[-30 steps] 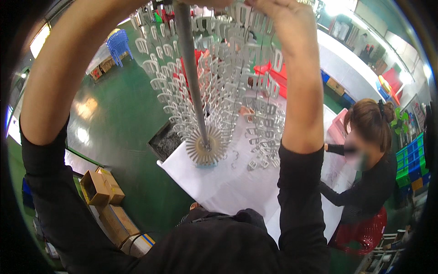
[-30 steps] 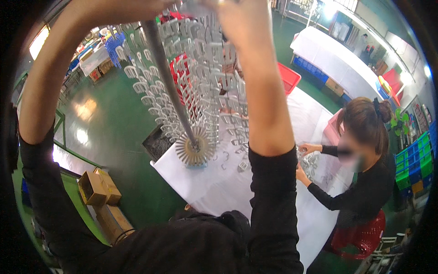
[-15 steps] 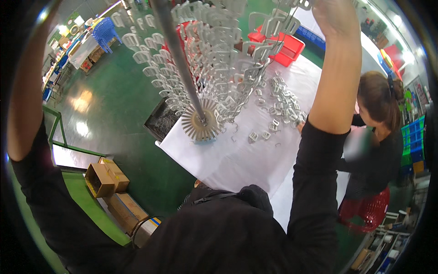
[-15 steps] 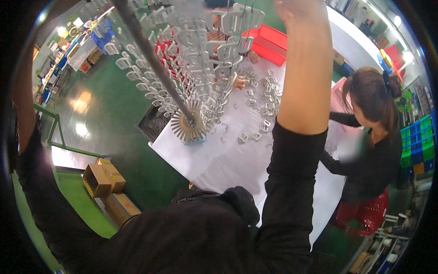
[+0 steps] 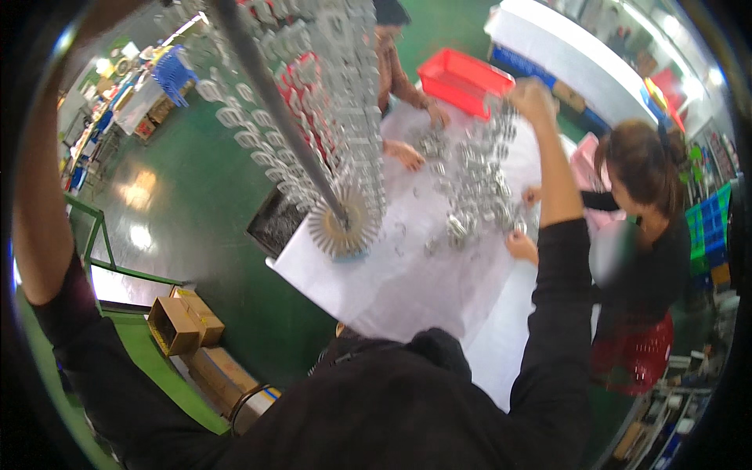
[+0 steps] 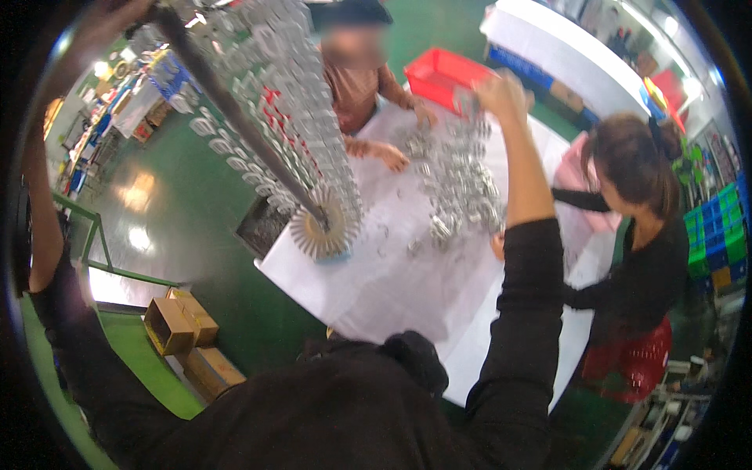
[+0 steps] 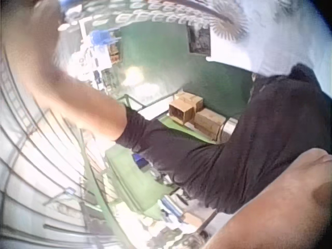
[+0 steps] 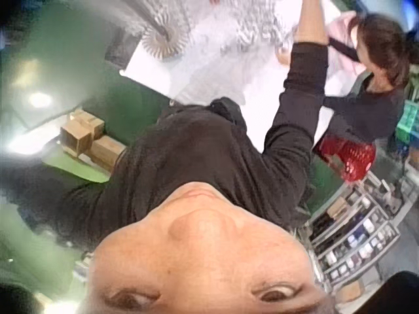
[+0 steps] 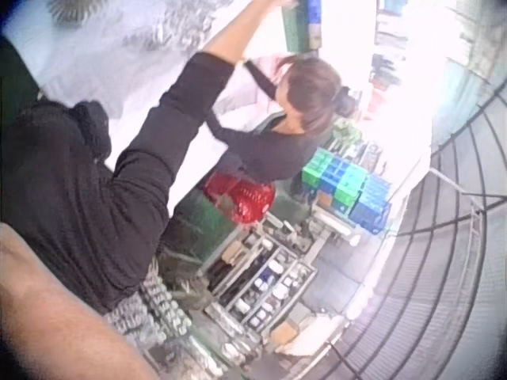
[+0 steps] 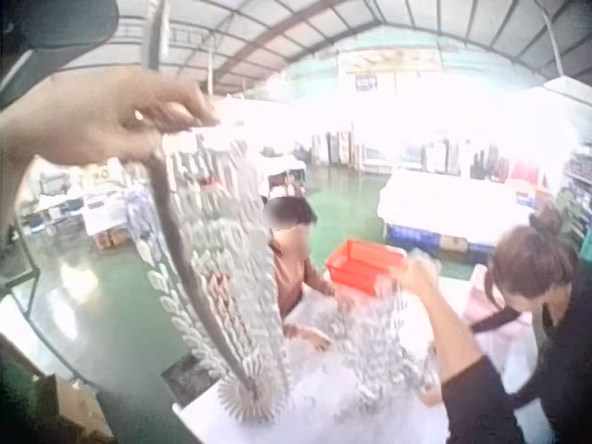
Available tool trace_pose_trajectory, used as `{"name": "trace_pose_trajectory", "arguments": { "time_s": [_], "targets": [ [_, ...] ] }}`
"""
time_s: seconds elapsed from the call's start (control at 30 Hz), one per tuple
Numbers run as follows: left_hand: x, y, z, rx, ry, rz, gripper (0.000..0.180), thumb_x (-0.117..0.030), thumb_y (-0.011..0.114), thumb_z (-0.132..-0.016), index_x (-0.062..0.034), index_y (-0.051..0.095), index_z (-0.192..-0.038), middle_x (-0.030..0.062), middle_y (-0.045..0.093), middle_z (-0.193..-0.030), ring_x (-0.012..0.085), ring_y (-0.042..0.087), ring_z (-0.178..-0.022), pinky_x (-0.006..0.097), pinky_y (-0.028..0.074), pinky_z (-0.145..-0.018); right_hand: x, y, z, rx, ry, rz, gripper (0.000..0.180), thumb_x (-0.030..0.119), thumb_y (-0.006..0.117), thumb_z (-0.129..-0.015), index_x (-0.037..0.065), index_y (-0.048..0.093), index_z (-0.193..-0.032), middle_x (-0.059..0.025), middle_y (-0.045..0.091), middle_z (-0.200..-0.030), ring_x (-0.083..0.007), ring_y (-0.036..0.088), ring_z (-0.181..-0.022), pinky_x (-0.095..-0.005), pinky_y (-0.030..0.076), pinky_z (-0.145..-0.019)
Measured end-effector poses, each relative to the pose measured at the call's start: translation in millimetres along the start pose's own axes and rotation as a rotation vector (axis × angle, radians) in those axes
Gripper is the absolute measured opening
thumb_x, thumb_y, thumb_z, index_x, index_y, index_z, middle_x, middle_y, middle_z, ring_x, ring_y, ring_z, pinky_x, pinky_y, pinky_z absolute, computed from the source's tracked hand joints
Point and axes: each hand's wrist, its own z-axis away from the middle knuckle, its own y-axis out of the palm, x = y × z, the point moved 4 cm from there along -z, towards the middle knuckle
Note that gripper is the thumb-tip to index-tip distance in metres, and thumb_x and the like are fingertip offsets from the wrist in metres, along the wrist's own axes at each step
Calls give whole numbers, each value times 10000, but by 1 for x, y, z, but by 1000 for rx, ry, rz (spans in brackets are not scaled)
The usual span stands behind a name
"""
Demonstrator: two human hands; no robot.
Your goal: The person walks to a table and repeatedly attaches small metal clips onto a rotating metal rack. They remove the clips from the rack and place them on the table, then reload them onto the rack. Another person sits nearby and also handles clips.
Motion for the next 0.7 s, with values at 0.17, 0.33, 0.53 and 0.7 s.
{"name": "trace_pose_trajectory", "arguments": {
  "time_s": [0.17, 0.33, 0.53, 0.7],
  "targets": [
    [25, -18, 3, 243, -316, -203, 521, -150, 535, -749, 59, 459, -1220, 222, 589, -1107, 314, 600, -1004, 397, 519, -842, -15, 49, 41, 199, 264, 405, 212, 306, 715, -691, 140, 709, -822, -87, 636, -1005, -252, 590, -997, -614, 361, -868],
    [30, -13, -11, 362, -221, -193, 547, -102, 517, -743, 146, 421, -1221, 274, 544, -1169, 357, 593, -993, 386, 475, -913, 125, -92, -9, -228, 4, -438, 206, 271, 676, -767, 88, 698, -860, -75, 619, -820, -228, 585, -759, -362, 444, -731],
    [16, -27, -8, 242, -276, -34, 493, 33, 466, -680, 125, 504, -1163, 282, 588, -1068, 355, 586, -997, 350, 454, -910, 254, -224, -2, -272, -320, -1033, 222, 245, 684, -753, 71, 710, -887, -103, 606, -794, -221, 589, -731, -314, 441, -673],
    [20, -18, -8, 128, -193, 5, 502, 67, 456, -669, 104, 523, -1165, 271, 579, -1106, 341, 580, -1019, 343, 451, -924, 272, -223, -19, -203, -417, -1088, 235, 243, 663, -769, 45, 708, -888, -93, 648, -803, -171, 584, -742, -296, 437, -653]
  ]
}}
